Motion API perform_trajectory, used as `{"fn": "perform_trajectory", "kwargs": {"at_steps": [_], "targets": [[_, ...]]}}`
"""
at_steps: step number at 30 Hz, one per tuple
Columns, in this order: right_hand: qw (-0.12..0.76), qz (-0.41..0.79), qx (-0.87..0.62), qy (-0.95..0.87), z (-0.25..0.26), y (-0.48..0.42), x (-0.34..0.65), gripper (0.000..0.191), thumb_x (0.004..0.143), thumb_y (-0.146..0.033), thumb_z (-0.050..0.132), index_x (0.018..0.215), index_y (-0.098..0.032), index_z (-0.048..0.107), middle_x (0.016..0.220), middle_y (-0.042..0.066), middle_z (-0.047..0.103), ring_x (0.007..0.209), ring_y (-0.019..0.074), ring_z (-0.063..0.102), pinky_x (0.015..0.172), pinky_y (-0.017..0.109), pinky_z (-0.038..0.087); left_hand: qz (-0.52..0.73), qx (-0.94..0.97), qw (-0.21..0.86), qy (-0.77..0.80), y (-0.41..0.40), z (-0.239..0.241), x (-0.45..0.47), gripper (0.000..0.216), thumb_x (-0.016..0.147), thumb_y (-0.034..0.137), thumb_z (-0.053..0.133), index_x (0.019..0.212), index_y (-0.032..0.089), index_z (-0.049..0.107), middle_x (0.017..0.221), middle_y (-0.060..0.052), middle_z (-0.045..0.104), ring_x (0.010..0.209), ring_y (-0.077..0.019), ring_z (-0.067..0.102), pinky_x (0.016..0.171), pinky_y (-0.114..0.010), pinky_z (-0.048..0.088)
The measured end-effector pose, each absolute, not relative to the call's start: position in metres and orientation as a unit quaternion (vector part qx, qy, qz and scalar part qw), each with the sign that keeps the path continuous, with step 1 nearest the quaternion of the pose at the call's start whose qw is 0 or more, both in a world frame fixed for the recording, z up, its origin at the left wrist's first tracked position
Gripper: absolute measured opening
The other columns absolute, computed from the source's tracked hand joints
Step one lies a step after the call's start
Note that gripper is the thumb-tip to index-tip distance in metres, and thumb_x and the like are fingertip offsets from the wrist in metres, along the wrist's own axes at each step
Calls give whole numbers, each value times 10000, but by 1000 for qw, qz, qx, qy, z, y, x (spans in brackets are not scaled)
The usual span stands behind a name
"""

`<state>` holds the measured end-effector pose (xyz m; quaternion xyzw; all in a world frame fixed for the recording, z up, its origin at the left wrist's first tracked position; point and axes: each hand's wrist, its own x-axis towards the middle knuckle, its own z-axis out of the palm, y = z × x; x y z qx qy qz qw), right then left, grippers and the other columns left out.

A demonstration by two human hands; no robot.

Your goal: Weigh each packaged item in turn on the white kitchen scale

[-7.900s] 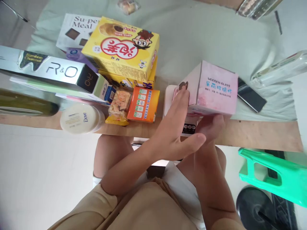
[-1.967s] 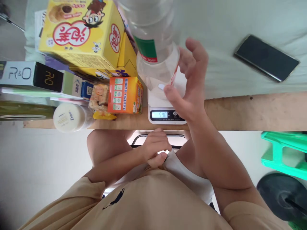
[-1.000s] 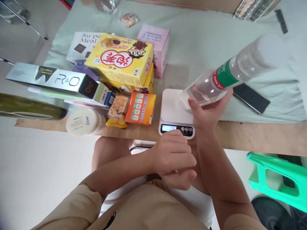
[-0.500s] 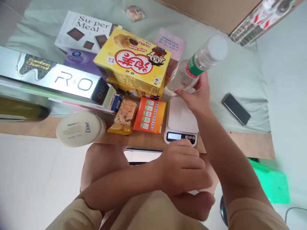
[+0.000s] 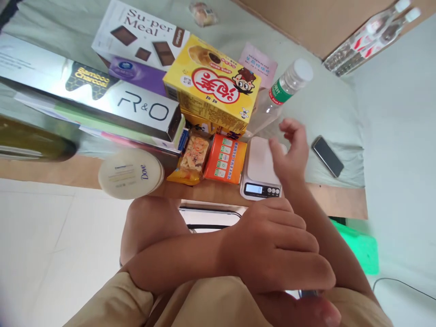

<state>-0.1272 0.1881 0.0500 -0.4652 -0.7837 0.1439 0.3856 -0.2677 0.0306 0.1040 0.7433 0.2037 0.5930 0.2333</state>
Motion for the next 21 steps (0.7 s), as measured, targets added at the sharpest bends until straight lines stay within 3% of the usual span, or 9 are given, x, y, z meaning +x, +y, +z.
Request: {"fn": "perform_trajectory", "kwargs": {"at_steps": [2, 4, 6, 8, 10, 14, 18, 21], "targets": [[288, 152, -415, -850, 60, 153, -134, 643, 874, -660, 748, 1396, -297, 648, 1467, 133, 660, 1401, 335, 646, 1205, 640, 532, 583, 755, 250, 164, 26, 103, -267, 505, 1119, 378, 489, 744, 308, 820, 871, 67, 791, 717, -84, 655, 671, -339, 507], [158, 162, -359, -905, 66, 132, -146, 878, 786, -764, 790, 1514, -320, 579, 1727, 171, 429, 1604, 422, 467, 1258, 686, 475, 559, 781, 246, 133, 22, 104, -265, 473, 1127, 403, 493, 809, 330, 836, 1014, 81, 819, 878, -91, 723, 739, -324, 550], [67, 160, -340, -924, 69, 129, -156, 1030, 749, -825, 782, 1608, -345, 475, 1809, 177, 262, 1665, 469, 356, 1280, 743, 421, 539, 798, 229, 140, 18, 106, -263, 419, 1110, 416, 542, 827, 338, 841, 1090, 84, 827, 982, -116, 751, 779, -336, 570], [27, 163, -353, -921, 69, 135, -164, 1072, 737, -820, 794, 1633, -357, 432, 1759, 186, 323, 1618, 480, 405, 1282, 776, 397, 531, 806, 214, 154, 15, 109, -261, 389, 1084, 425, 580, 800, 338, 832, 1109, 85, 832, 998, -146, 761, 777, -361, 574], [8, 179, -369, -912, 69, 143, -166, 1091, 725, -786, 823, 1642, -357, 416, 1701, 186, 374, 1569, 471, 452, 1287, 776, 395, 541, 796, 220, 158, 12, 112, -260, 393, 1060, 444, 596, 748, 317, 798, 1060, 76, 834, 992, -159, 767, 792, -367, 579], [1, 214, -373, -903, 69, 144, -167, 1110, 712, -725, 865, 1656, -377, 398, 1708, 168, 320, 1569, 449, 444, 1288, 739, 431, 582, 742, 293, 157, 10, 116, -263, 432, 1048, 468, 568, 679, 251, 620, 852, 41, 788, 846, -115, 751, 762, -331, 567], [29, 224, -381, -896, 68, 136, -166, 995, 739, -610, 878, 1620, -398, 466, 1682, 145, 372, 1527, 411, 501, 1248, 693, 500, 544, 729, 364, 200, 17, 117, -273, 279, 982, 313, 544, 717, 255, 479, 769, 20, 744, 766, -131, 723, 715, -341, 518], [85, 237, -389, -886, 63, 134, -163, 826, 752, -603, 859, 1508, -396, 597, 1670, 102, 421, 1510, 369, 538, 1251, 635, 530, 557, 690, 411, 213, 28, 118, -289, 348, 1026, 413, 442, 713, 260, 453, 683, 7, 686, 695, -151, 676, 741, -350, 536]]}}
